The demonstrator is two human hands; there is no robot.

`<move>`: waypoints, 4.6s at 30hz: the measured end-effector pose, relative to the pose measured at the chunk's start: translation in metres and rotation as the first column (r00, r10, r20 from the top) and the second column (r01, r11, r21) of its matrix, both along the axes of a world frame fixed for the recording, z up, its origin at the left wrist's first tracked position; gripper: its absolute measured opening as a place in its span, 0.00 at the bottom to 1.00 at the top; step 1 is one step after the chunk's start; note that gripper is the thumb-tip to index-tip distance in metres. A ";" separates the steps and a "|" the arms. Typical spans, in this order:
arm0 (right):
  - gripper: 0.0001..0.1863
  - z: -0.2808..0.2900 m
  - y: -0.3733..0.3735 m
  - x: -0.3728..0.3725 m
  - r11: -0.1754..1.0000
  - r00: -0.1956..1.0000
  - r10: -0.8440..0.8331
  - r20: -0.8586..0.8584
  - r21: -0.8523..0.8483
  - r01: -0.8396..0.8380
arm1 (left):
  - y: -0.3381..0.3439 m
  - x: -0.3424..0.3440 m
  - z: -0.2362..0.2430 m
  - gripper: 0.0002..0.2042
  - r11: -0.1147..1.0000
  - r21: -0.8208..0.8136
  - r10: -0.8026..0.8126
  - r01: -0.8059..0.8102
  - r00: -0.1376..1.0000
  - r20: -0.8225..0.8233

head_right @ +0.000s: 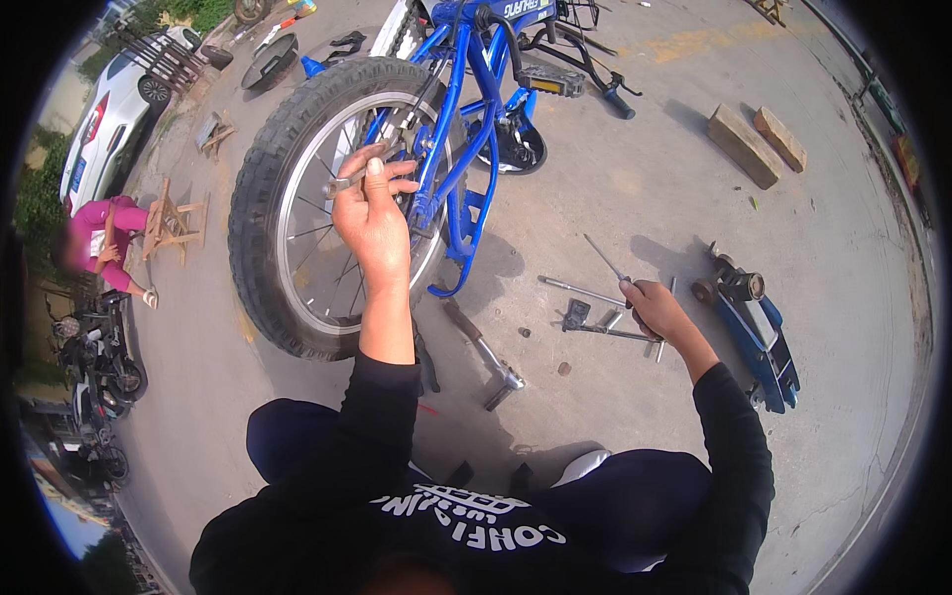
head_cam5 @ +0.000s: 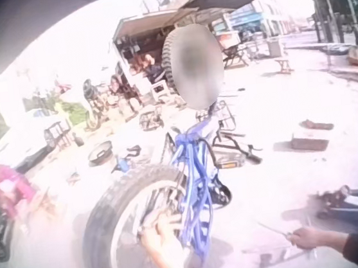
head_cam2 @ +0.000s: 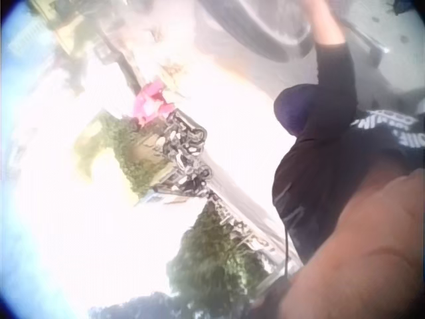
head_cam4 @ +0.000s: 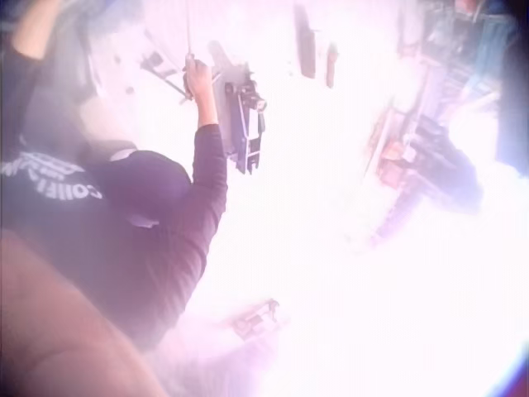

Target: The person works on the rear wheel of a blue bicycle, using a screwdriver and wrench to adjust components near the hub and axle. They rotate the wheel to check alignment and continue tightening fasteners while another person briefly assists by holding the wheel.

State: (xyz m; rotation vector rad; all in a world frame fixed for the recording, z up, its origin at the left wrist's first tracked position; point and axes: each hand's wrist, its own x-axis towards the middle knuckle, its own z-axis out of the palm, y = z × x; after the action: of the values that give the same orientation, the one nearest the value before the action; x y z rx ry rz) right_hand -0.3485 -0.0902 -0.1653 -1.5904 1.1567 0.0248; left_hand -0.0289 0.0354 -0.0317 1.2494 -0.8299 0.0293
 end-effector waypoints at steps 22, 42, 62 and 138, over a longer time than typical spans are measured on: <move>0.17 -0.171 -0.041 0.052 0.580 0.942 0.208 -0.262 -0.743 -0.335 | -0.005 0.021 0.041 0.08 0.987 0.135 -0.069 0.082 0.993 -0.095; 0.23 -0.176 -0.045 0.044 0.519 0.915 0.225 -0.336 -0.753 -0.404 | -0.002 0.027 0.045 0.10 0.954 0.298 -0.036 -0.016 0.985 0.166; 0.18 0.032 -0.028 0.090 0.299 0.838 0.454 -0.302 -0.835 -0.462 | 0.018 -0.002 0.033 0.07 0.982 0.047 0.159 -0.185 0.930 0.332; 0.32 0.081 0.111 0.234 0.496 0.931 0.366 0.018 -0.849 -0.179 | 0.085 0.187 -0.029 0.17 0.772 0.218 -0.402 0.596 0.725 -0.560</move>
State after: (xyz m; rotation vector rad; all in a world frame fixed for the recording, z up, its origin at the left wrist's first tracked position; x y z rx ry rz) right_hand -0.1148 0.0206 -0.0844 -2.5713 0.7393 -0.5649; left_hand 0.1584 0.1204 -0.0605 1.2674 -0.7236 -0.9180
